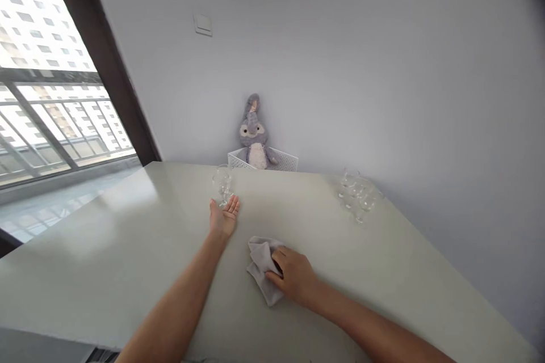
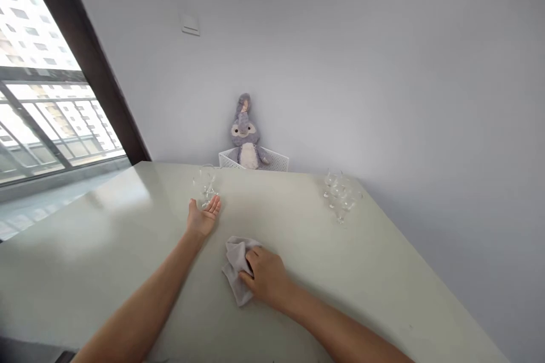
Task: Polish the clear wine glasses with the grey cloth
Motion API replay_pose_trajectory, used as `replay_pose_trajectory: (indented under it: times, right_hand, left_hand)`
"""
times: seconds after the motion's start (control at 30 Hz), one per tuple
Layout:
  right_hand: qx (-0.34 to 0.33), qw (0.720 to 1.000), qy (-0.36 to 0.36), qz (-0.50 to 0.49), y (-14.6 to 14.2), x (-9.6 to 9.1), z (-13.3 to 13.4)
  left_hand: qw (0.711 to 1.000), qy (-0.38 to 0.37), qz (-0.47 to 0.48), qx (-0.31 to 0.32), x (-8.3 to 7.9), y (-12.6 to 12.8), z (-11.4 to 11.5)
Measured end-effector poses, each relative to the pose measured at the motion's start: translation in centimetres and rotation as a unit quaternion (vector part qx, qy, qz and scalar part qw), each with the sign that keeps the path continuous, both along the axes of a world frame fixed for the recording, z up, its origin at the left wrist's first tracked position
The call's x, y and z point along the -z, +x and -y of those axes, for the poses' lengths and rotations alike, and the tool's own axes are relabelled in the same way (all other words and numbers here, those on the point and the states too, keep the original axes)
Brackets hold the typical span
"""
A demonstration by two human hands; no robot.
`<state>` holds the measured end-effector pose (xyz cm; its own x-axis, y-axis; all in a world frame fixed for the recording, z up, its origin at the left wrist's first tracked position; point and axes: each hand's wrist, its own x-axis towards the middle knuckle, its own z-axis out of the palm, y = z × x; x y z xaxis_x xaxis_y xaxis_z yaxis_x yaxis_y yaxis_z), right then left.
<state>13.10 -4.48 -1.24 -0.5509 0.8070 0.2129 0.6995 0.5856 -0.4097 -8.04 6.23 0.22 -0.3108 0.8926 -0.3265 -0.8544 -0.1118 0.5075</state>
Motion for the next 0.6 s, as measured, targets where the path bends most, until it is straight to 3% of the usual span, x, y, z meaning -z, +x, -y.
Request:
replay_pose_trajectory:
  times: [0.1,0.2,0.3,0.4,0.47,0.53,0.6]
  right_hand:
    - [-0.009,0.992,-0.046,-0.116,0.3,1.1,-0.5]
    - [-0.020,0.949,-0.133,-0.285,1.1,0.8,-1.1]
    - [0.009,0.864,-0.244,-0.441,2.0,-0.2,-1.6]
    - [0.070,0.750,-0.341,-0.563,2.7,-1.1,-2.2]
    - [0.101,0.681,-0.364,-0.627,3.0,-1.5,-2.6]
    - [0.125,0.639,-0.353,-0.671,3.4,-1.8,-3.1]
    - [0.156,0.622,-0.324,-0.696,3.9,-2.0,-3.5]
  left_hand:
    - [0.998,0.043,0.029,0.038,-0.2,-0.7,-0.6]
    - [0.993,0.083,0.047,0.073,0.0,-1.0,-0.9]
    - [0.991,0.094,0.052,0.076,0.2,-1.2,-1.0]
    - [0.993,0.081,0.040,0.069,0.4,-0.9,-0.9]
    - [0.994,0.073,0.025,0.076,0.4,-0.3,-0.5]
    - [0.992,0.072,0.004,0.103,0.3,0.7,0.2]
    - [0.985,0.086,-0.031,0.146,0.3,2.1,1.2]
